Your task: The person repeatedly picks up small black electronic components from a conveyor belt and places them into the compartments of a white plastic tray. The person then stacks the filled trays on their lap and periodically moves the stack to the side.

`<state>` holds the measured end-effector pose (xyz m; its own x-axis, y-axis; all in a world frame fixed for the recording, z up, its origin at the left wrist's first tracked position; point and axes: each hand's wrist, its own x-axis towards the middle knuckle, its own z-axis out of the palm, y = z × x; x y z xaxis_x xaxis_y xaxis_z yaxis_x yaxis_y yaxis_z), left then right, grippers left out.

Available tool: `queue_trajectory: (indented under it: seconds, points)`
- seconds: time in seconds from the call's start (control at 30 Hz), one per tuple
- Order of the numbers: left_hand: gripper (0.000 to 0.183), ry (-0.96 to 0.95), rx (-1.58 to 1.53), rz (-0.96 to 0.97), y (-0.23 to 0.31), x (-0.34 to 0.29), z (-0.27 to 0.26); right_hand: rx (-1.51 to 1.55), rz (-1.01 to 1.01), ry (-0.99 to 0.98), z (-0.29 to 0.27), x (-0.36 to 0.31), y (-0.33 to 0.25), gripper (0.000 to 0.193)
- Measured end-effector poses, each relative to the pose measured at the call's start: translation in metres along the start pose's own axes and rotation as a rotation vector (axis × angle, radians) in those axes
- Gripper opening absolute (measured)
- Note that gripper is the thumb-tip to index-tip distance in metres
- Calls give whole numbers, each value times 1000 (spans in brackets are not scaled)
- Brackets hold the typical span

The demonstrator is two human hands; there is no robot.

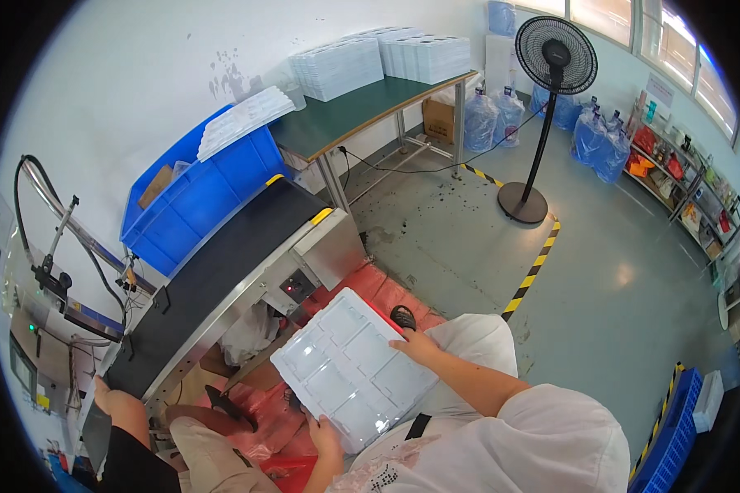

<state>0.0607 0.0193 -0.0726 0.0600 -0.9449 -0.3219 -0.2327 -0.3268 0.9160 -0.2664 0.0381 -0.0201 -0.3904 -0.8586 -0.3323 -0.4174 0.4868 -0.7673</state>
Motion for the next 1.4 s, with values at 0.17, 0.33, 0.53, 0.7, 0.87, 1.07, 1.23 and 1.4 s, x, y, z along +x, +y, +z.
queue_trajectory:
  seconds: [0.17,0.33,0.53,0.7,0.87,1.07,1.23,1.4]
  points:
    - [34,66,148,126,-41,10,1,-27,44,-28,1,1,4,63]
    - [43,40,116,24,50,-20,14,-79,48,26,-10,-11,-21,58]
    - [40,308,20,699,176,11,-26,-78,-617,281,-32,-3,-149,28]
    - [37,619,210,925,298,79,-80,-56,-1121,294,-8,47,-296,28]
    - [56,972,1063,485,342,213,-115,-562,-907,451,52,138,-391,48]
    - [37,869,1310,352,332,265,-125,-821,-504,615,102,178,-419,33]
    - [27,861,1013,531,335,257,-110,-196,-674,566,63,180,-396,22]
    - [20,701,784,668,339,262,-96,243,-809,163,2,110,-358,25]
